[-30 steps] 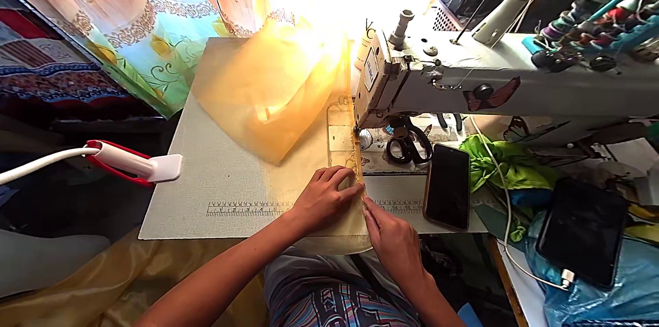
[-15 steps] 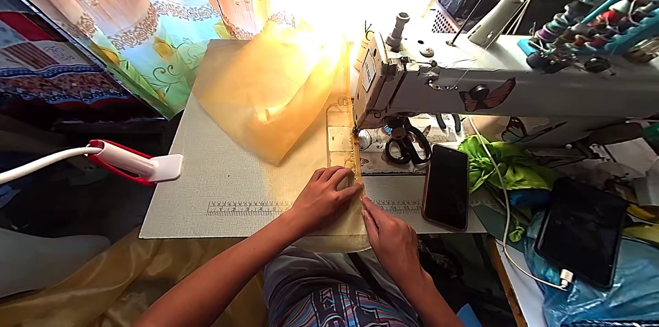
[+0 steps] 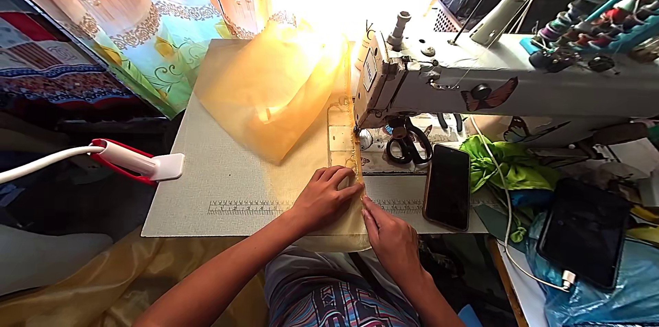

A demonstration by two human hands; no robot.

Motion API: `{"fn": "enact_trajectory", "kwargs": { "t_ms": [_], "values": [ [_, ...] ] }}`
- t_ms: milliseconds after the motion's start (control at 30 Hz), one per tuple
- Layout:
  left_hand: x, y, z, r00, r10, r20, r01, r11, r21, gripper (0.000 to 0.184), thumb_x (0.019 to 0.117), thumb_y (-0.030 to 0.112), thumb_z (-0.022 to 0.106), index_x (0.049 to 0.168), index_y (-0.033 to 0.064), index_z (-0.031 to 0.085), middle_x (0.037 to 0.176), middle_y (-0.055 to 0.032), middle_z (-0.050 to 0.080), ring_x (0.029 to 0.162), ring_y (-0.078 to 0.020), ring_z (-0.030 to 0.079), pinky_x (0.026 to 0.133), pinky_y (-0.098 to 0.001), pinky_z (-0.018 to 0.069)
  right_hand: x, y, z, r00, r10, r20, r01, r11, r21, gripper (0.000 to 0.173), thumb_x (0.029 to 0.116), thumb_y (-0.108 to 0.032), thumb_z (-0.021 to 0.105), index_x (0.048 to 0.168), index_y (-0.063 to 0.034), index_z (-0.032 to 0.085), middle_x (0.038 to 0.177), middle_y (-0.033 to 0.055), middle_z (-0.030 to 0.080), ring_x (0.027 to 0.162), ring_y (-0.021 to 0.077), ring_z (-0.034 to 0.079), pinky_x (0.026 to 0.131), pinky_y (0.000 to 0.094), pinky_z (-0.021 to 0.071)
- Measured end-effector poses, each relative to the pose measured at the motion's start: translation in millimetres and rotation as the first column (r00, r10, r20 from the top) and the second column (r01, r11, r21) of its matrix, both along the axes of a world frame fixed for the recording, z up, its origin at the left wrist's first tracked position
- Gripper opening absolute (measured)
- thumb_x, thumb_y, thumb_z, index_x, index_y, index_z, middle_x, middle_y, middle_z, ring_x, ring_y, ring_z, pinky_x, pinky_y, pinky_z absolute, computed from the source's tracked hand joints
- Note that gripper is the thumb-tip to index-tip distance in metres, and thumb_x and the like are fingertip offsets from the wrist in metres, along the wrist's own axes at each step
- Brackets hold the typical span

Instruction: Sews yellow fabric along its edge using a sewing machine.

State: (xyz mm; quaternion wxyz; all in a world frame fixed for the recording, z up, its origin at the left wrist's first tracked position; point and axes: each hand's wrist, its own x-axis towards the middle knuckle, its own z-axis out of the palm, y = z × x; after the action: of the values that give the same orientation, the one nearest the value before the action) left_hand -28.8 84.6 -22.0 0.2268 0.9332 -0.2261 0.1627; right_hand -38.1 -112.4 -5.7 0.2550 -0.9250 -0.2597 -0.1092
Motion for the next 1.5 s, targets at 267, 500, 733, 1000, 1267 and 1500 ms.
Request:
{"fn": "enact_trajectory", "kwargs": {
  "t_ms": [267,500,733,1000,1267,1500],
  "values": [
    [0.4,-0.1,-0.1,1.000,0.006,0.003,-0.006,1.000,0.009,0.035,0.1033,0.021,0.048,0.129,0.0188,0.073,0.133,-0.0143,0.066,0.128,-0.0317,0.059,0.104,-0.0493,0.0464,0.7,-0.4,-0.9,1.000,-0.001,0.014,0.001,1.000,-0.006,0.032,0.0975,-0.013,0.057,0.121,-0.0003,0.075,0.082,0.0143,0.076,0.062,0.0305,0.072,0.052,0.0454,0.0553],
    [0.2,-0.3,-0.5,1.000,0.007,0.005,-0.007,1.000,0.012,0.035,0.1035,0.021,0.048,0.129,0.0193,0.073,0.133,-0.0137,0.066,0.128,-0.0308,0.059,0.104,-0.0486,0.0464,0.6,-0.5,-2.4,1.000,-0.001,0.015,0.001,1.000,-0.006,0.032,0.0979,-0.014,0.057,0.121,-0.0007,0.075,0.082,0.0142,0.076,0.062,0.0300,0.073,0.051,0.0449,0.0552],
    [0.4,-0.4,-0.3,1.000,0.005,0.001,-0.005,1.000,0.021,0.035,0.1033,0.021,0.048,0.129,0.0192,0.073,0.133,-0.0137,0.066,0.129,-0.0315,0.059,0.104,-0.0492,0.0465,1.0,-0.8,-3.4,1.000,0.001,0.019,-0.001,1.000,-0.004,0.033,0.0983,-0.014,0.056,0.121,-0.0010,0.075,0.082,0.0134,0.076,0.061,0.0291,0.072,0.051,0.0448,0.0551],
    [0.0,-0.8,0.4,1.000,0.008,0.001,-0.008,1.000,0.024,0.035,0.1030,0.021,0.049,0.129,0.0190,0.073,0.133,-0.0139,0.066,0.129,-0.0320,0.059,0.104,-0.0495,0.0468,1.2,-1.0,-3.2,1.000,0.007,0.016,-0.007,1.000,0.004,0.032,0.0980,-0.014,0.056,0.120,-0.0005,0.075,0.083,0.0137,0.076,0.062,0.0293,0.072,0.051,0.0439,0.0553],
    [0.0,-0.4,-0.1,1.000,0.009,-0.007,-0.009,1.000,0.027,0.036,0.1033,0.021,0.049,0.130,0.0193,0.072,0.133,-0.0137,0.066,0.129,-0.0314,0.059,0.105,-0.0494,0.0461,1.3,-0.9,-4.3,0.999,-0.004,0.035,0.003,1.000,0.005,0.032,0.0976,-0.014,0.056,0.119,-0.0009,0.076,0.080,0.0128,0.076,0.060,0.0283,0.072,0.050,0.0432,0.0544],
    [-0.1,-0.5,0.4,1.000,0.009,0.000,-0.009,1.000,0.023,0.035,0.1029,0.021,0.049,0.129,0.0194,0.073,0.132,-0.0135,0.066,0.129,-0.0311,0.059,0.105,-0.0488,0.0463,1.1,-1.0,-3.9,1.000,-0.004,0.029,0.004,1.000,0.005,0.032,0.0975,-0.014,0.056,0.119,-0.0012,0.076,0.082,0.0128,0.077,0.061,0.0280,0.072,0.050,0.0433,0.0547]
  ]
}}
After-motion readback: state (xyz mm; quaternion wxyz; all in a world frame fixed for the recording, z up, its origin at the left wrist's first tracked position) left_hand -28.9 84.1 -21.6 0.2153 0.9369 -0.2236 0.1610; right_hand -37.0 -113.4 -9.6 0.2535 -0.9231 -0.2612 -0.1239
